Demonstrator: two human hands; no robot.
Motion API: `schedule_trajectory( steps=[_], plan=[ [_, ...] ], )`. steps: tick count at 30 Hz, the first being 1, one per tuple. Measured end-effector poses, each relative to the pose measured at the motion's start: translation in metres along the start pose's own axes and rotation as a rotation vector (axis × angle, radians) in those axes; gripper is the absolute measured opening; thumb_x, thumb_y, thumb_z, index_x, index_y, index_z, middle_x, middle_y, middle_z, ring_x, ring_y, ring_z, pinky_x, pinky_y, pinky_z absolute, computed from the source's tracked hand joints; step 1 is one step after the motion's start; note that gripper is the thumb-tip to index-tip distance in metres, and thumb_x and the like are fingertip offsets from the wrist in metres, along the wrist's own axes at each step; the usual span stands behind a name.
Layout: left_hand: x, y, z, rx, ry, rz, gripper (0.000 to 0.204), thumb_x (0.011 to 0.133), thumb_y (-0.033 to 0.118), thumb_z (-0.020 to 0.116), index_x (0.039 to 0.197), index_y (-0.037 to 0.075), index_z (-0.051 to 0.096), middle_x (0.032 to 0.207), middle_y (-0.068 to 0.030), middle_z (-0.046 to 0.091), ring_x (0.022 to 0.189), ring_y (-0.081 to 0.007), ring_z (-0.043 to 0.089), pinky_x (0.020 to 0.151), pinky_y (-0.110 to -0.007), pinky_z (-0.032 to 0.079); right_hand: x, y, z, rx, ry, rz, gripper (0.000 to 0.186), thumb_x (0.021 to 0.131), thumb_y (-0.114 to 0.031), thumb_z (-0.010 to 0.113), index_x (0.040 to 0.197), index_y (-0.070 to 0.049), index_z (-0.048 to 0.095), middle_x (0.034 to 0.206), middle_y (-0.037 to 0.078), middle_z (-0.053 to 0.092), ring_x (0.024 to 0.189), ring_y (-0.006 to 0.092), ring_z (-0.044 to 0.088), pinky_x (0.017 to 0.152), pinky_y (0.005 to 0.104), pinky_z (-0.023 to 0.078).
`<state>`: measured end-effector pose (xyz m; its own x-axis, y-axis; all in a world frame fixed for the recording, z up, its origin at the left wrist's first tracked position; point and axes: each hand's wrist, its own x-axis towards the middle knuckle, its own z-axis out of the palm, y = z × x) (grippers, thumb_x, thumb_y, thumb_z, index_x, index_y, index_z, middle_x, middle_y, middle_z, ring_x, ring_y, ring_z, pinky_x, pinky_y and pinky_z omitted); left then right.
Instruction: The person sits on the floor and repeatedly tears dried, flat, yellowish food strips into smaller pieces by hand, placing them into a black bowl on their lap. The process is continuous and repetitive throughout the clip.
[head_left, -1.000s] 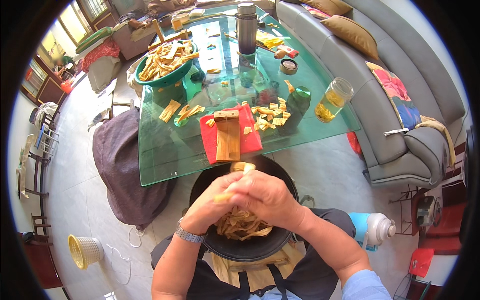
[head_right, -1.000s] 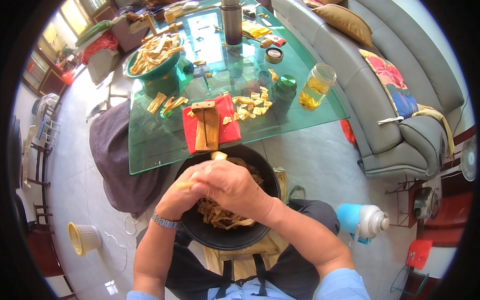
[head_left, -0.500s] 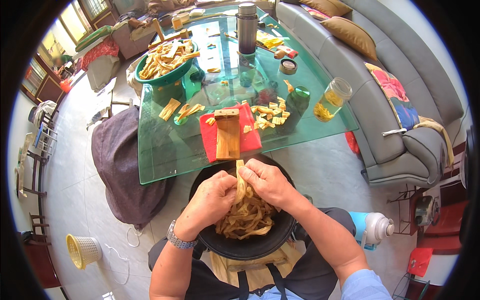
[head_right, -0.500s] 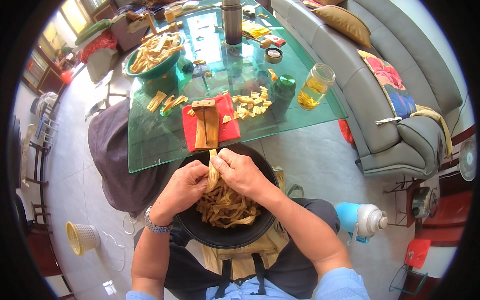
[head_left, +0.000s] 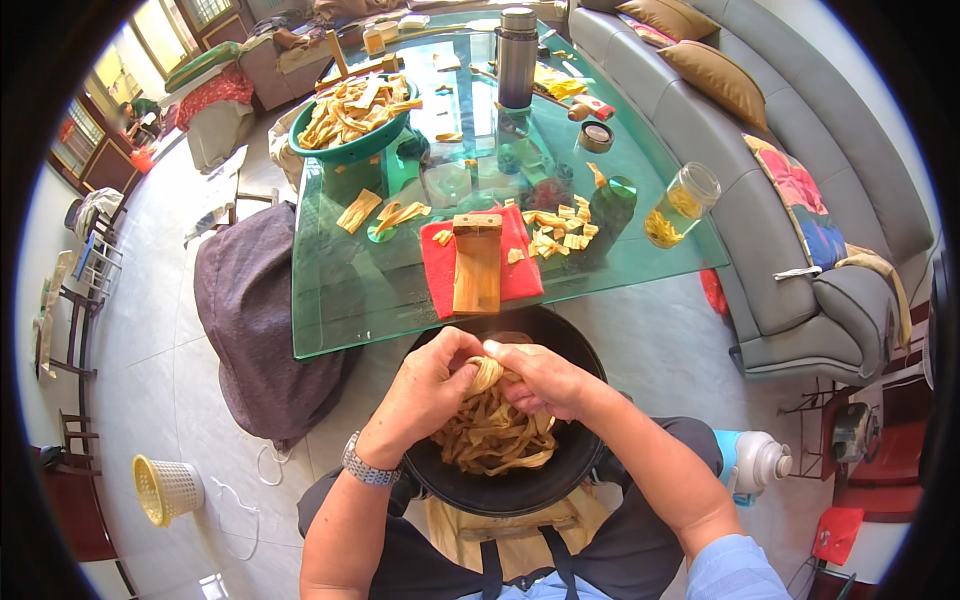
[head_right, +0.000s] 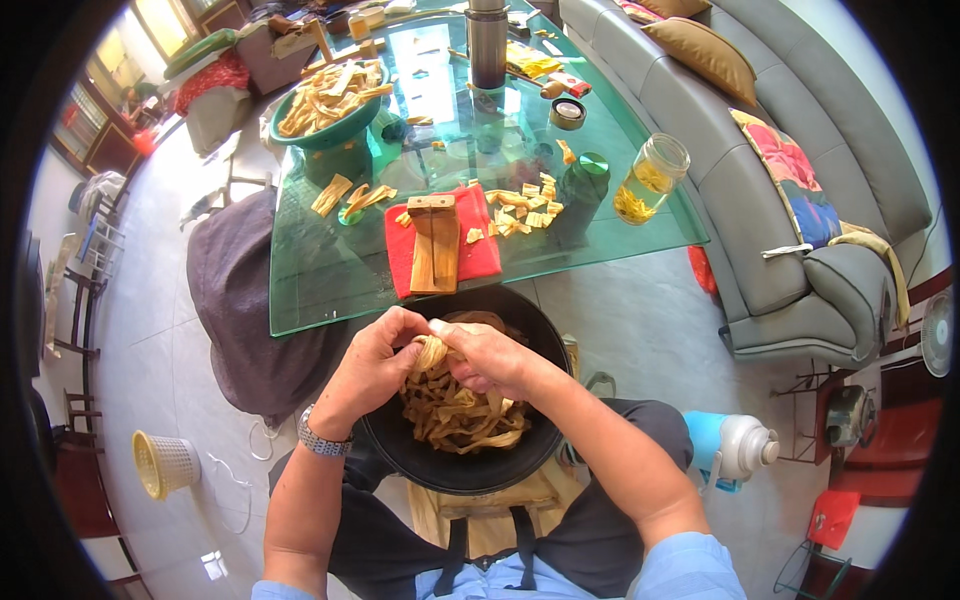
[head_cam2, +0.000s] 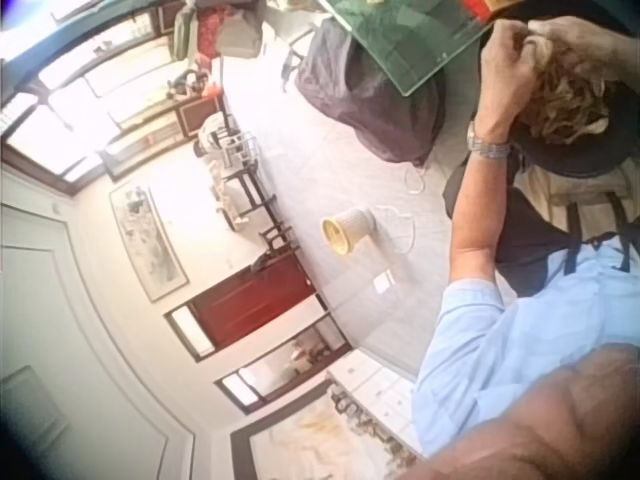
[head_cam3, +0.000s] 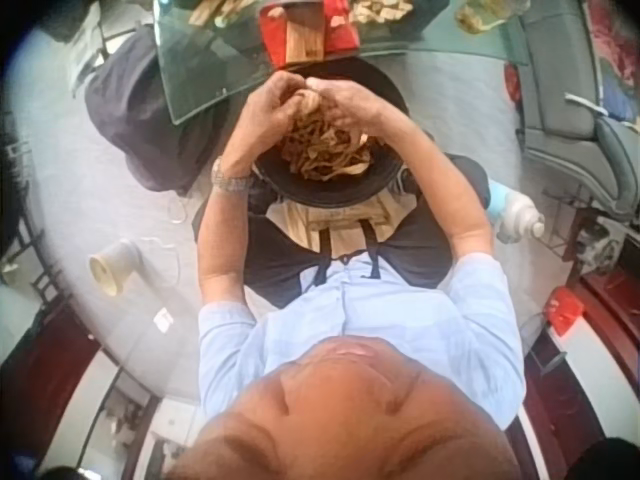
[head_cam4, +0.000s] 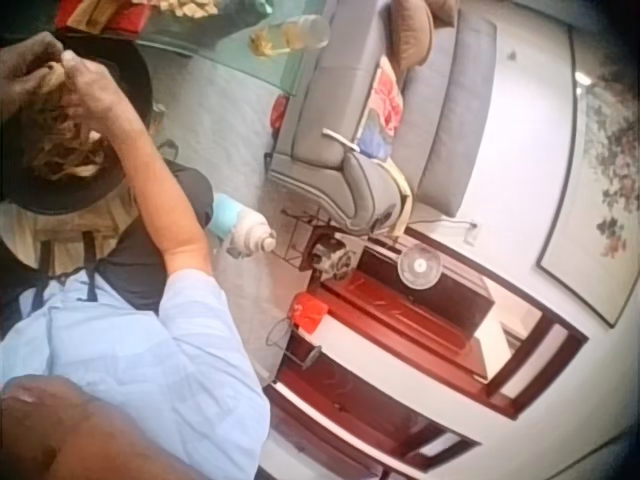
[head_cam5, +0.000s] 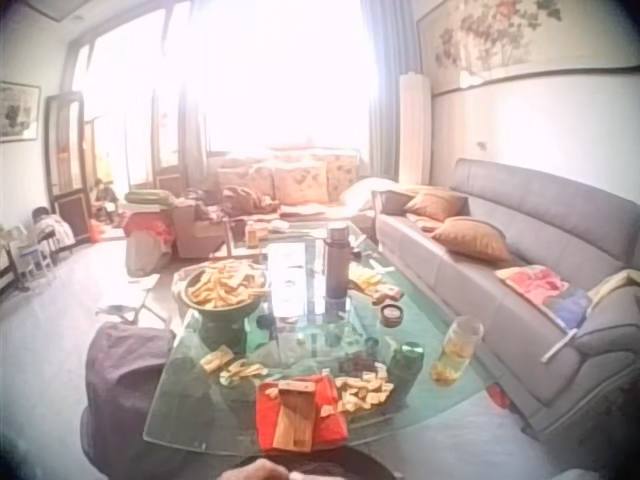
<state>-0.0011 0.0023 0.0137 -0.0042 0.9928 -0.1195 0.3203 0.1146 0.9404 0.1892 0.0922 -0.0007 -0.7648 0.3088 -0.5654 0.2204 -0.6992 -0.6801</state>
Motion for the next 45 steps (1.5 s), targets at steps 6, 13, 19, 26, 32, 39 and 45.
schedule_trajectory(
  steps=[6,13,19,26,32,39,45],
  plan=[
    [0.005,0.006,0.001,-0.579,-0.088,-0.160,0.031,0.102,0.007,0.063,0.132,-0.001,0.061,0.118,-0.0055,0.069,0.105,-0.0138,0.066,0.094,-0.030,0.054,-0.002,-0.008,-0.009,-0.480,0.212,-0.458,0.030,0.097,-0.032,0.078,0.105,-0.005,0.068,0.088,-0.003,0.066,0.080,0.0040,0.057,0.071,0.0234,0.049],
    [-0.005,0.014,0.000,-1.005,-0.127,-0.071,0.048,0.099,0.004,0.062,0.146,-0.002,0.054,0.134,-0.0115,0.065,0.120,-0.0174,0.063,0.106,-0.036,0.049,-0.014,-0.019,-0.007,-0.461,0.135,-0.615,0.026,0.102,-0.024,0.072,0.115,-0.002,0.071,0.098,0.001,0.073,0.089,0.0060,0.064,0.082,0.0249,0.054],
    [0.005,0.000,0.018,-0.153,0.081,0.151,0.050,0.097,-0.001,0.054,0.148,0.001,0.054,0.128,-0.0064,0.062,0.121,-0.0171,0.057,0.110,-0.030,0.040,0.008,0.005,-0.020,-0.289,0.159,-0.626,0.024,0.104,-0.022,0.069,0.116,-0.001,0.071,0.100,0.000,0.072,0.094,0.0053,0.063,0.086,0.0256,0.053],
    [-0.008,0.003,0.034,-0.126,0.102,0.116,0.047,0.112,0.025,0.049,0.151,-0.001,0.047,0.137,-0.0101,0.056,0.129,-0.0182,0.053,0.112,-0.031,0.040,0.009,0.015,0.000,-0.390,0.126,-0.624,0.031,0.111,-0.027,0.054,0.114,0.001,0.066,0.099,0.004,0.068,0.091,0.0127,0.061,0.085,0.0301,0.052],
    [-0.009,-0.009,0.022,-0.260,0.097,0.004,0.047,0.114,0.036,0.047,0.134,-0.003,0.063,0.121,-0.0059,0.068,0.113,-0.0116,0.061,0.099,-0.026,0.049,-0.008,0.010,0.012,-0.426,0.073,-0.365,0.038,0.112,-0.036,0.049,0.106,-0.002,0.063,0.088,0.001,0.060,0.078,0.0105,0.056,0.073,0.0298,0.050],
    [-0.013,0.002,0.002,-0.392,-0.018,-0.167,0.042,0.113,0.036,0.047,0.110,-0.001,0.068,0.083,-0.0047,0.072,0.077,-0.0112,0.069,0.073,-0.026,0.056,-0.023,-0.005,-0.009,-0.573,0.122,-0.384,0.033,0.101,-0.034,0.071,0.093,-0.003,0.066,0.087,0.002,0.064,0.081,0.0109,0.059,0.075,0.0296,0.050],
    [-0.018,0.008,-0.007,-0.397,-0.156,-0.210,0.042,0.113,0.036,0.047,0.110,-0.002,0.067,0.088,-0.0063,0.072,0.080,-0.0133,0.070,0.078,-0.028,0.057,-0.027,-0.005,-0.010,-0.698,0.127,-0.476,0.030,0.099,-0.030,0.074,0.093,-0.002,0.065,0.086,0.005,0.065,0.081,0.0132,0.060,0.075,0.0314,0.051]
  ],
)
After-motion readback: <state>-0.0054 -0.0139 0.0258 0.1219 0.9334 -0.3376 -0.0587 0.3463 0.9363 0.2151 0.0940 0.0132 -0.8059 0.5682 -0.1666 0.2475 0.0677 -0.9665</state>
